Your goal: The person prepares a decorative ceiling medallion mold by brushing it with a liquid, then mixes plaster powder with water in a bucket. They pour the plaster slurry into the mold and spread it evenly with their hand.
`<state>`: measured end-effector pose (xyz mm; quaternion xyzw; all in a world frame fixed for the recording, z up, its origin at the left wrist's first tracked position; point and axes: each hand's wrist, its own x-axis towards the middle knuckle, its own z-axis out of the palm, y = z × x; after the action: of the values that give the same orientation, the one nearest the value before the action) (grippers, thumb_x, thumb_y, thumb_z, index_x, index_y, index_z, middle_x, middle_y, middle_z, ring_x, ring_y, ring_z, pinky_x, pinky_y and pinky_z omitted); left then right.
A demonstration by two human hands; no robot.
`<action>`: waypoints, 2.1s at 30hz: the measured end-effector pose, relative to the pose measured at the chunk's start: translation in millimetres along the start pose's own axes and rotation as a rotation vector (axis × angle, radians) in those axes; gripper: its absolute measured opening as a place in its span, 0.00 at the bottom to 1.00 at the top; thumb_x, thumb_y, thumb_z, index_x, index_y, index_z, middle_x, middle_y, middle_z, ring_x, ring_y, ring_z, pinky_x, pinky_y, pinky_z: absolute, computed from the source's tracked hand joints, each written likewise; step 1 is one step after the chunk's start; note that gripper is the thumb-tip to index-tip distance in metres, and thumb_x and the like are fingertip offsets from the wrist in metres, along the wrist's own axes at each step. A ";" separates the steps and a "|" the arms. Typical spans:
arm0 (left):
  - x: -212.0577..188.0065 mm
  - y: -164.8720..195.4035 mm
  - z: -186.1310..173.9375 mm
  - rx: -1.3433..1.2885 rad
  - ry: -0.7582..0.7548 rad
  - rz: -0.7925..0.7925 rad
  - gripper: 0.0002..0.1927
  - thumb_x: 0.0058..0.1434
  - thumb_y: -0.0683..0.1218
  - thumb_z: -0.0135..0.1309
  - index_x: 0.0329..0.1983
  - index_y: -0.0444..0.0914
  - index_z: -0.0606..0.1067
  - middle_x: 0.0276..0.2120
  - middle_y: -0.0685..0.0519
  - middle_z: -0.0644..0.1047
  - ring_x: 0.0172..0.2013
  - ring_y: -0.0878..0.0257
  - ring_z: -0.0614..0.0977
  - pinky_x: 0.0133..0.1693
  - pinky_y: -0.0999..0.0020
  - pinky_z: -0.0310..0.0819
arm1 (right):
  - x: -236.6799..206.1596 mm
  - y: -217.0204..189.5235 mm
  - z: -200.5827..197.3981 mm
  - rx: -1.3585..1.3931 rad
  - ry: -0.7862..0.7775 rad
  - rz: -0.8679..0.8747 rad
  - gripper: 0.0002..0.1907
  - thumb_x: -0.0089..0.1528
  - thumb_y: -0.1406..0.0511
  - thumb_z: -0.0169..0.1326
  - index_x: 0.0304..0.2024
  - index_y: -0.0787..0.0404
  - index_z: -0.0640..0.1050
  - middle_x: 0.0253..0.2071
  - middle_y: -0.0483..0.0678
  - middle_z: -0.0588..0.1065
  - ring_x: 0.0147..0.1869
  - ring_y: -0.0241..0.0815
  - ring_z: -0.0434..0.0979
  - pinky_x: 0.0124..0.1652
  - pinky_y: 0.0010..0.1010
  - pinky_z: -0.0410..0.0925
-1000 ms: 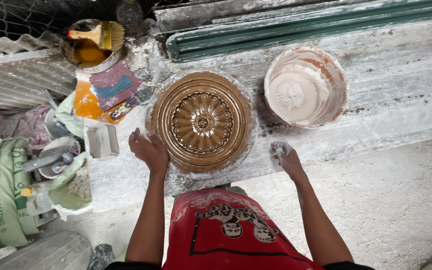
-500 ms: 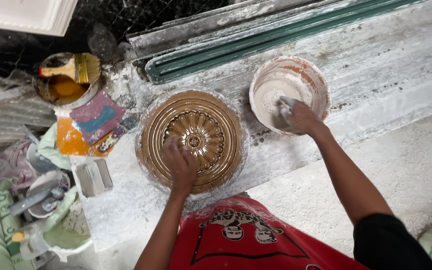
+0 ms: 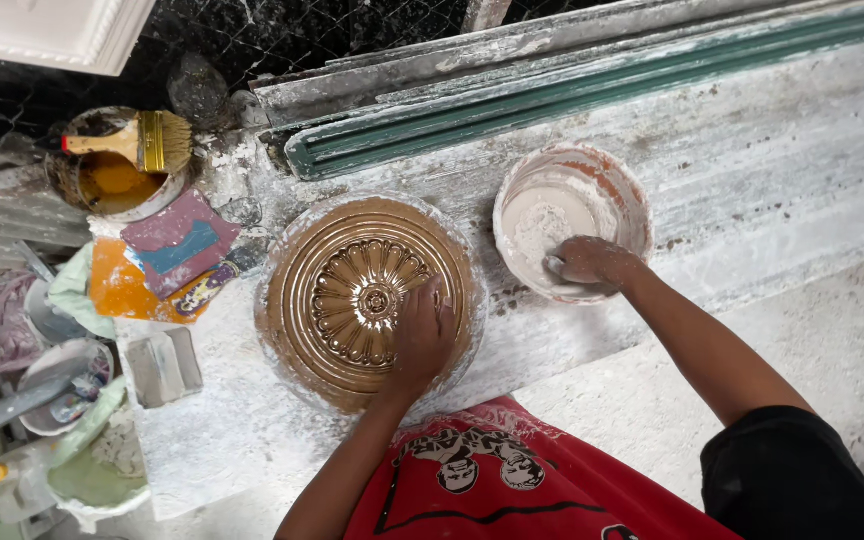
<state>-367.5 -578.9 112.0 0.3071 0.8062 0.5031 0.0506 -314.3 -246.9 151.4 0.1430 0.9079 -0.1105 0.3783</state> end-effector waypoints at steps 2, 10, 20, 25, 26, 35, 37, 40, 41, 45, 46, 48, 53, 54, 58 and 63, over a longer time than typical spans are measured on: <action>2.5 7.2 7.2 -0.018 0.008 -0.036 0.21 0.72 0.47 0.43 0.63 0.31 0.68 0.52 0.38 0.76 0.52 0.45 0.78 0.56 0.50 0.71 | 8.1 21.0 -6.5 0.061 0.068 -0.016 0.20 0.62 0.58 0.43 0.49 0.58 0.79 0.53 0.57 0.78 0.59 0.55 0.76 0.60 0.49 0.65; 42.4 62.7 59.0 -0.300 -0.003 -0.330 0.24 0.74 0.50 0.40 0.65 0.28 0.64 0.52 0.31 0.76 0.49 0.43 0.81 0.50 0.50 0.74 | 82.3 51.5 -38.4 0.213 0.198 -0.056 0.29 0.72 0.52 0.35 0.45 0.68 0.79 0.52 0.69 0.76 0.58 0.64 0.75 0.61 0.53 0.63; 44.1 88.4 127.5 -0.307 0.189 -0.605 0.31 0.64 0.48 0.52 0.65 0.28 0.59 0.46 0.34 0.79 0.41 0.44 0.83 0.46 0.54 0.76 | 132.0 4.0 -33.6 -0.061 0.060 -0.278 0.24 0.63 0.55 0.46 0.40 0.71 0.81 0.49 0.67 0.78 0.53 0.63 0.79 0.54 0.56 0.69; 45.3 74.1 136.1 -0.285 0.317 -0.513 0.26 0.61 0.43 0.54 0.61 0.28 0.64 0.48 0.36 0.80 0.48 0.47 0.84 0.52 0.56 0.76 | 118.2 -1.9 -30.5 -0.299 0.026 -0.353 0.29 0.62 0.49 0.47 0.53 0.64 0.79 0.55 0.63 0.76 0.61 0.61 0.76 0.60 0.52 0.67; 46.9 70.4 136.0 -0.278 0.321 -0.500 0.26 0.61 0.42 0.54 0.61 0.28 0.65 0.48 0.36 0.80 0.49 0.47 0.84 0.53 0.57 0.76 | 112.6 2.4 -28.2 -0.285 0.023 -0.360 0.29 0.63 0.48 0.47 0.51 0.64 0.80 0.54 0.63 0.76 0.60 0.61 0.76 0.60 0.52 0.66; 83.5 42.5 107.8 -0.220 0.301 -0.525 0.27 0.59 0.42 0.53 0.63 0.30 0.68 0.47 0.38 0.81 0.48 0.50 0.85 0.53 0.60 0.77 | 89.7 34.7 5.2 -0.260 -0.047 -0.498 0.22 0.62 0.50 0.49 0.38 0.62 0.79 0.36 0.58 0.77 0.45 0.53 0.76 0.49 0.48 0.70; 89.3 42.7 104.4 -0.181 0.300 -0.528 0.27 0.60 0.42 0.52 0.63 0.31 0.68 0.47 0.38 0.81 0.48 0.48 0.84 0.52 0.59 0.76 | 94.3 43.9 3.5 -0.178 -0.120 -0.404 0.15 0.56 0.55 0.55 0.36 0.57 0.81 0.37 0.54 0.78 0.43 0.49 0.77 0.46 0.42 0.73; 90.3 47.9 109.0 -0.124 0.337 -0.492 0.25 0.61 0.42 0.52 0.62 0.31 0.69 0.50 0.36 0.80 0.50 0.45 0.83 0.54 0.56 0.74 | 120.3 41.2 -14.1 -0.201 -0.218 -0.329 0.19 0.60 0.57 0.58 0.34 0.69 0.77 0.37 0.63 0.79 0.34 0.47 0.75 0.42 0.47 0.72; 89.4 50.3 112.7 -0.133 0.362 -0.493 0.24 0.61 0.43 0.51 0.61 0.31 0.70 0.49 0.37 0.80 0.50 0.45 0.83 0.53 0.56 0.75 | 127.5 37.0 -16.7 -0.184 -0.217 -0.334 0.24 0.62 0.53 0.58 0.34 0.72 0.77 0.39 0.65 0.79 0.36 0.51 0.77 0.42 0.47 0.72; 85.6 56.2 127.2 -0.079 0.478 -0.520 0.21 0.60 0.42 0.51 0.56 0.32 0.73 0.46 0.36 0.80 0.47 0.41 0.82 0.52 0.51 0.74 | 139.6 6.5 -0.9 -0.094 -0.004 -0.430 0.34 0.57 0.53 0.65 0.44 0.81 0.71 0.45 0.75 0.73 0.49 0.64 0.77 0.45 0.45 0.71; 85.2 56.4 129.3 -0.082 0.489 -0.510 0.20 0.60 0.42 0.51 0.55 0.32 0.73 0.45 0.36 0.80 0.47 0.41 0.82 0.51 0.51 0.74 | 137.1 -1.0 6.2 -0.073 0.101 -0.476 0.37 0.53 0.57 0.69 0.48 0.82 0.68 0.47 0.77 0.69 0.53 0.66 0.75 0.47 0.43 0.71; 85.3 55.7 130.9 -0.088 0.508 -0.493 0.18 0.60 0.43 0.51 0.53 0.32 0.73 0.44 0.36 0.80 0.46 0.41 0.82 0.51 0.50 0.73 | 133.1 -10.3 19.6 -0.239 0.125 -0.457 0.25 0.56 0.61 0.59 0.49 0.75 0.72 0.49 0.70 0.73 0.54 0.64 0.77 0.51 0.46 0.72; 85.5 54.7 128.9 -0.112 0.515 -0.473 0.19 0.60 0.42 0.51 0.53 0.31 0.73 0.44 0.36 0.80 0.46 0.41 0.82 0.50 0.51 0.74 | 119.6 -12.7 24.3 -0.329 0.184 -0.431 0.13 0.63 0.66 0.49 0.46 0.67 0.78 0.48 0.63 0.78 0.55 0.61 0.80 0.54 0.50 0.71; 85.6 55.0 128.0 -0.111 0.519 -0.470 0.19 0.59 0.42 0.51 0.53 0.31 0.73 0.44 0.36 0.80 0.45 0.41 0.82 0.50 0.51 0.74 | 117.4 -11.7 18.2 -0.338 0.178 -0.389 0.13 0.64 0.66 0.48 0.45 0.67 0.79 0.47 0.64 0.79 0.54 0.61 0.81 0.53 0.49 0.73; 86.1 57.9 124.8 -0.130 0.496 -0.466 0.19 0.59 0.42 0.51 0.53 0.31 0.73 0.43 0.36 0.80 0.45 0.41 0.82 0.50 0.51 0.74 | 113.9 -12.5 -8.8 -0.356 0.174 -0.374 0.13 0.62 0.62 0.51 0.40 0.65 0.79 0.47 0.65 0.79 0.55 0.61 0.81 0.53 0.49 0.74; 88.8 61.7 121.5 -0.165 0.432 -0.580 0.20 0.60 0.43 0.49 0.54 0.30 0.72 0.42 0.36 0.80 0.44 0.43 0.84 0.50 0.52 0.75 | 129.9 -31.0 -2.2 -0.411 0.199 -0.546 0.28 0.54 0.60 0.55 0.50 0.77 0.73 0.53 0.76 0.70 0.59 0.72 0.71 0.56 0.57 0.65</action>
<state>-364.2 -416.8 124.8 -0.0525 0.8086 0.5844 0.0444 -413.8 -252.3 62.4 -0.1739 0.9483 -0.0080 0.2654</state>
